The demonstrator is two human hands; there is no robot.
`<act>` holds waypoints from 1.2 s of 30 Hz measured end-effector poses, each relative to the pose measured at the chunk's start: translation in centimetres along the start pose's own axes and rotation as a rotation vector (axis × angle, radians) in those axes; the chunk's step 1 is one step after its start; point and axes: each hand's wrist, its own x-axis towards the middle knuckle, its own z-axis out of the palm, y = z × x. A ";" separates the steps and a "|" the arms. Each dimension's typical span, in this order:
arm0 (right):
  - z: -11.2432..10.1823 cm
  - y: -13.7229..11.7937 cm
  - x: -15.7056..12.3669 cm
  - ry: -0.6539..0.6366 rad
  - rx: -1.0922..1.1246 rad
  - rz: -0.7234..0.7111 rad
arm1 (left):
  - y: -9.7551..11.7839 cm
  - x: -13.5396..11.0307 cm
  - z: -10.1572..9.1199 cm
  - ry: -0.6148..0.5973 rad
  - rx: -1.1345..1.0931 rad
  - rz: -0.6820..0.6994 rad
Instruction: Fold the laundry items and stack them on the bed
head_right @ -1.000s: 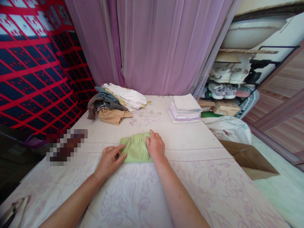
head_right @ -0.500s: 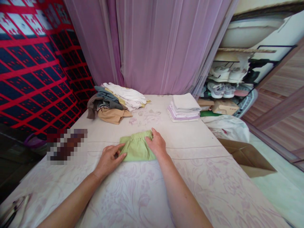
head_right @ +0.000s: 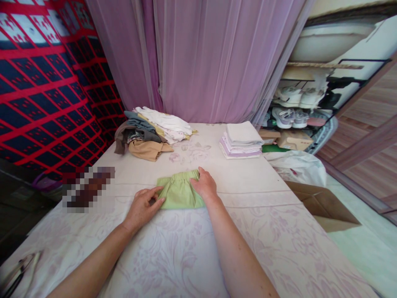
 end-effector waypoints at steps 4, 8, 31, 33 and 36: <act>0.5 -0.2 -1.3 0.181 -0.037 -0.081 | -0.3 -0.2 -0.2 0.063 0.193 -0.070; 1.0 -0.2 -4.1 0.334 -0.120 -0.440 | -0.4 -0.4 -0.5 -0.056 0.320 -0.144; 2.6 1.7 -6.7 0.026 -0.236 -0.657 | 2.6 1.7 -2.5 -0.354 0.039 -0.378; 2.5 1.6 -6.7 0.028 -0.226 -0.661 | 2.1 1.9 -2.5 -0.388 -0.109 -0.453; 2.4 1.6 -6.7 0.034 -0.211 -0.659 | 1.9 1.9 -2.7 -0.446 -0.382 -0.588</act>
